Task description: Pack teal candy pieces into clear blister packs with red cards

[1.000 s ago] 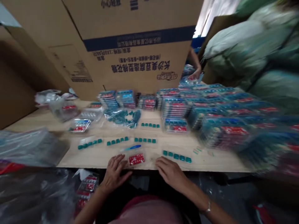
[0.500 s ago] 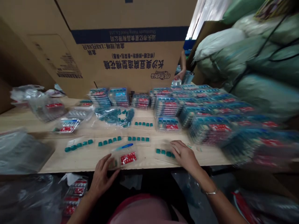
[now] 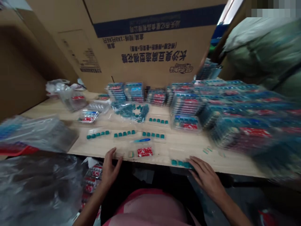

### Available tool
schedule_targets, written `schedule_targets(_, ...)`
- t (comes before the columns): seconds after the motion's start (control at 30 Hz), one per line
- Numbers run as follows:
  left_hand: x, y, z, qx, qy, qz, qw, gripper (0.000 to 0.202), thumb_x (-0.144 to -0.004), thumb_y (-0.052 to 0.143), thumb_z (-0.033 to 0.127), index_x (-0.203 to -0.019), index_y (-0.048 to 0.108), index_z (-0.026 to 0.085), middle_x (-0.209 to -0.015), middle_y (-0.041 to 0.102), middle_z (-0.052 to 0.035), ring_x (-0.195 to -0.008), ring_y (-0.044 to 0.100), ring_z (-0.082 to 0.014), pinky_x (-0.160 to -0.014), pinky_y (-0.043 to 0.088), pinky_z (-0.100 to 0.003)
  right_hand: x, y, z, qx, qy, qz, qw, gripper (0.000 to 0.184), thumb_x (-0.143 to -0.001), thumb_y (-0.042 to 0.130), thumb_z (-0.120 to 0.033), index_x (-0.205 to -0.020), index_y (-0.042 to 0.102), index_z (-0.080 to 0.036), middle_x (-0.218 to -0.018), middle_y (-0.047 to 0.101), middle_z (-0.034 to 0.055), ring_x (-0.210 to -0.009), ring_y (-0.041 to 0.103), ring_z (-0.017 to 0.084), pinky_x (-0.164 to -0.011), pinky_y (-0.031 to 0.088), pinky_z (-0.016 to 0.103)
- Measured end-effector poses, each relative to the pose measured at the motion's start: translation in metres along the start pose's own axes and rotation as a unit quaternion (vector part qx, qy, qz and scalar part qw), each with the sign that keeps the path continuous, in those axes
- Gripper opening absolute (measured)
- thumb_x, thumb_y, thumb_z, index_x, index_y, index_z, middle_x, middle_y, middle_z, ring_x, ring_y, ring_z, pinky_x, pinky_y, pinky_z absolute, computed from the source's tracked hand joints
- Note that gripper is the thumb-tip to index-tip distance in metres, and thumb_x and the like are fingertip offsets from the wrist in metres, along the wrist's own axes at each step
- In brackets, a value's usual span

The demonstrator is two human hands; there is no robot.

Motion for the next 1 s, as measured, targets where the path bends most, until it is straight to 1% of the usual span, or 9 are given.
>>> schedule_targets(0.1,0.010,-0.006,0.027,-0.025,0.083,-0.007,0.996,0.039,-0.084,0.057,0.028,-0.120,0.047,0.019,-0.110,0.061,-0.0121,-0.101,0.060,-0.0238,-0.084,0.052,-0.039,-0.002,-0.009,-0.014,-0.011,-0.032,0.046,0.998,0.036,-0.092,0.043,-0.018,-0.126,0.052,-0.020,-0.112,0.064,0.0103,-0.104,0.060,0.022,-0.088,0.049,0.039)
schedule_targets(0.27,0.014,0.003,0.109,0.038,0.306,-0.074,0.948,0.034,-0.087,0.053,0.025,-0.120,0.051,0.015,-0.118,0.062,-0.0143,-0.118,0.052,-0.0234,-0.097,0.043,-0.039,-0.040,-0.021,-0.076,-0.063,-0.114,0.068,0.989,0.038,-0.089,0.048,-0.013,-0.126,0.053,-0.019,-0.111,0.066,0.0103,-0.106,0.060,0.022,-0.091,0.049,0.039)
schedule_targets(0.37,0.010,-0.004,0.125,0.079,0.373,-0.095,0.920,0.029,-0.092,0.039,0.015,-0.117,0.054,0.013,-0.109,0.068,-0.0105,-0.115,0.054,-0.0182,-0.099,0.041,-0.035,-0.063,-0.020,-0.101,-0.137,-0.152,0.041,0.978,0.047,-0.089,0.050,-0.017,-0.135,0.043,-0.021,-0.118,0.063,0.0097,-0.113,0.056,0.021,-0.094,0.048,0.040)
schedule_targets(0.43,0.007,-0.017,0.115,0.083,0.369,-0.081,0.922,0.030,-0.092,0.036,0.012,-0.115,0.055,0.012,-0.103,0.070,-0.0104,-0.113,0.055,-0.0173,-0.096,0.043,-0.034,-0.078,-0.014,-0.101,-0.186,-0.133,-0.003,0.974,0.063,-0.086,0.058,-0.033,-0.142,0.032,-0.018,-0.130,0.055,0.0135,-0.121,0.050,0.024,-0.096,0.048,0.041)
schedule_targets(0.53,0.007,-0.044,0.082,0.056,0.328,-0.040,0.942,0.031,-0.092,0.035,0.011,-0.115,0.055,0.013,-0.101,0.071,-0.0120,-0.112,0.057,-0.0183,-0.092,0.046,-0.034,-0.106,0.002,-0.092,-0.223,-0.089,-0.069,0.968,0.089,-0.077,0.061,-0.056,-0.145,0.023,-0.012,-0.144,0.037,0.0193,-0.132,0.037,0.028,-0.101,0.043,0.045)
schedule_targets(0.7,0.008,-0.075,0.033,-0.001,0.256,0.004,0.967,0.033,-0.088,0.043,0.014,-0.119,0.053,0.012,-0.102,0.068,-0.0166,-0.107,0.060,-0.0246,-0.082,0.050,-0.038,-0.153,0.042,-0.113,-0.219,-0.078,-0.209,0.950,0.072,-0.088,0.046,-0.055,-0.144,0.028,-0.012,-0.151,0.025,0.0169,-0.140,0.020,0.028,-0.112,0.022,0.052)
schedule_targets(0.77,0.009,-0.082,0.022,-0.017,0.235,0.014,0.972,0.035,-0.086,0.045,0.014,-0.120,0.053,0.012,-0.104,0.067,-0.0170,-0.104,0.061,-0.0252,-0.082,0.051,-0.039,-0.159,0.052,-0.128,-0.216,-0.072,-0.247,0.942,0.072,-0.089,0.044,-0.055,-0.144,0.028,-0.012,-0.151,0.022,0.0164,-0.141,0.017,0.028,-0.112,0.019,0.053)
schedule_targets(0.87,0.010,-0.088,0.015,-0.024,0.208,0.031,0.977,0.043,-0.084,0.047,0.013,-0.127,0.049,0.016,-0.104,0.067,-0.0145,-0.099,0.064,-0.0250,-0.080,0.052,-0.040,-0.157,0.057,-0.143,-0.215,-0.056,-0.258,0.940,0.075,-0.088,0.046,-0.055,-0.146,0.023,-0.013,-0.153,0.016,0.0149,-0.142,0.012,0.027,-0.113,0.017,0.053)
schedule_targets(1.0,0.014,-0.074,0.002,-0.026,0.180,0.002,0.983,0.056,-0.082,0.048,0.020,-0.137,0.041,0.030,-0.104,0.069,-0.0092,-0.091,0.066,-0.0283,-0.070,0.056,-0.043,-0.150,0.052,-0.148,-0.234,-0.042,-0.259,0.936,0.080,-0.085,0.047,-0.058,-0.147,0.020,-0.015,-0.154,0.015,0.0131,-0.142,0.010,0.027,-0.114,0.014,0.052)
Point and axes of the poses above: each hand's wrist, its own x-axis away from the middle knuckle, its own y-axis out of the palm, z = x × y, the point moved 5 cm from there along -x, towards the middle knuckle
